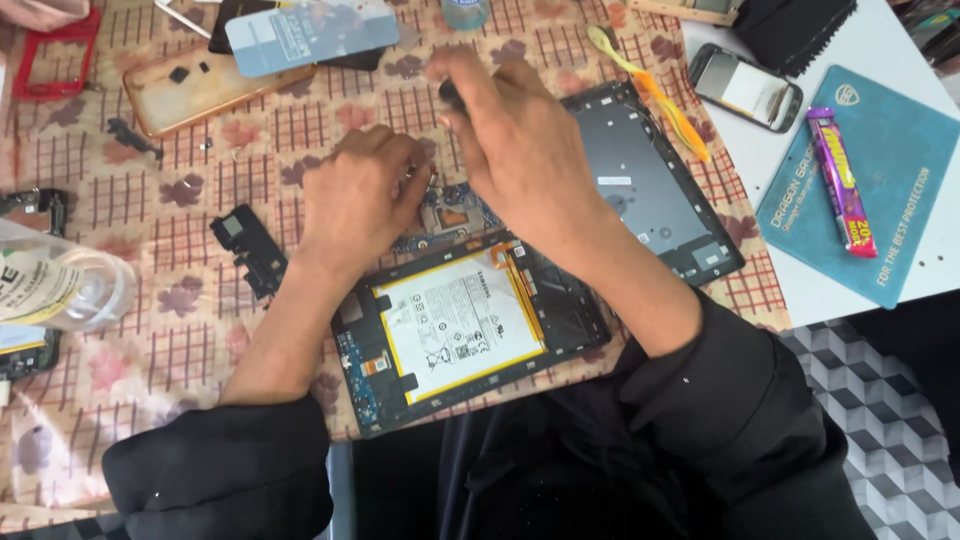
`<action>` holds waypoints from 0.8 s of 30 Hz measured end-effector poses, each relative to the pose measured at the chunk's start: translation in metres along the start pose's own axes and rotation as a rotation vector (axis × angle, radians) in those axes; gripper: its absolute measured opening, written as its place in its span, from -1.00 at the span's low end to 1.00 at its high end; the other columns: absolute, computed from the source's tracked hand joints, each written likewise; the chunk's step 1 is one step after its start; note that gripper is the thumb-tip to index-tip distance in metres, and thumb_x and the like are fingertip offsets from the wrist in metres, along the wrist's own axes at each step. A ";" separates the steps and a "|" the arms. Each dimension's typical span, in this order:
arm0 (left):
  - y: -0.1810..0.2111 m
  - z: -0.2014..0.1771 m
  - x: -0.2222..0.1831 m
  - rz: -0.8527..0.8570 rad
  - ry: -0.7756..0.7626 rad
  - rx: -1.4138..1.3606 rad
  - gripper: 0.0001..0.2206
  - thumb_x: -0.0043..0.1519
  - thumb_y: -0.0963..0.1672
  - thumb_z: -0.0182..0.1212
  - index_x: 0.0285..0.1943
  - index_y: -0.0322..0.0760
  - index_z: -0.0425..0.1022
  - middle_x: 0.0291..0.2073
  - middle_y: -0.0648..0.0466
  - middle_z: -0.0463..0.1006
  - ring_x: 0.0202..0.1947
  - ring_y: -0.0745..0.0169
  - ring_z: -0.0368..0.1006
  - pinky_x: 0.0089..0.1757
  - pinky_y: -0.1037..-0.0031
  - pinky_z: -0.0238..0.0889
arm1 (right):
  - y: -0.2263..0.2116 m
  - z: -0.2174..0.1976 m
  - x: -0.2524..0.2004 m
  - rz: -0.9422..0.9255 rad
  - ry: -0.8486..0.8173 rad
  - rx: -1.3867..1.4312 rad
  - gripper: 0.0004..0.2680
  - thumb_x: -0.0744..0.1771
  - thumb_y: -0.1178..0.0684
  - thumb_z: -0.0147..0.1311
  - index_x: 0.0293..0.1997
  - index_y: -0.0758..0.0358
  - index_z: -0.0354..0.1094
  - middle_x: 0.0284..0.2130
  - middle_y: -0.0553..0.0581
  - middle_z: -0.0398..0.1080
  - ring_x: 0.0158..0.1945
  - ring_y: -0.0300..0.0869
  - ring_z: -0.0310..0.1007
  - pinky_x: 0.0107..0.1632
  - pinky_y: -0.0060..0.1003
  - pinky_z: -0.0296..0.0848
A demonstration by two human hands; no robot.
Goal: The person uses a screwdriver to remove screws and separate the internal components of a tablet. They detach the motherboard and other parts from the chassis, placing them on the table.
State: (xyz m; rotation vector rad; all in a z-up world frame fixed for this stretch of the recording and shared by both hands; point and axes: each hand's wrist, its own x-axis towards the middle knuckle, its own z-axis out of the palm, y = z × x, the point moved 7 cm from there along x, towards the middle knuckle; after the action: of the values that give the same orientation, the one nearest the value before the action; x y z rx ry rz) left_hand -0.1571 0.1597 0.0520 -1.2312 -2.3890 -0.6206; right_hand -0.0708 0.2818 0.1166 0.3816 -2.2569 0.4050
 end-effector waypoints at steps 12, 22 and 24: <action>0.006 0.002 0.004 0.091 -0.182 -0.234 -0.66 -0.10 -0.04 0.56 -0.18 -0.18 0.68 -0.04 0.06 0.60 0.08 -0.02 0.36 0.17 0.09 0.12 | 0.047 0.004 -0.003 0.019 -0.049 0.138 -0.81 0.34 0.31 0.27 -0.15 0.28 0.24 -0.27 0.18 0.45 -0.23 -0.01 0.56 -0.21 -0.09 0.52; 0.010 0.005 0.007 0.085 -0.297 -0.478 -0.61 -0.05 -0.07 0.58 -0.09 -0.26 0.59 -0.19 0.05 0.63 -0.12 0.17 0.54 -0.08 0.34 0.42 | 0.042 0.053 -0.014 -0.055 -0.504 0.203 -0.80 0.26 0.23 0.27 -0.09 0.33 0.36 -0.14 0.25 0.43 -0.10 0.02 0.53 -0.08 -0.08 0.57; 0.010 0.004 0.007 0.050 -0.325 -0.555 -0.58 -0.05 -0.09 0.56 -0.04 -0.28 0.57 -0.20 0.06 0.62 -0.14 0.23 0.57 -0.09 0.41 0.45 | 0.039 0.047 -0.013 -0.122 -0.472 0.247 -0.76 0.25 0.22 0.28 -0.04 0.32 0.38 -0.14 0.22 0.47 -0.06 0.04 0.53 -0.04 -0.05 0.56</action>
State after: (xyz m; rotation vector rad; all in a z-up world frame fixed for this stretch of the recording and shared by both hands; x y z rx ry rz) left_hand -0.1535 0.1716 0.0544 -1.7212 -2.5182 -1.2056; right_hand -0.1091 0.3002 0.0702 0.8096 -2.6253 0.5803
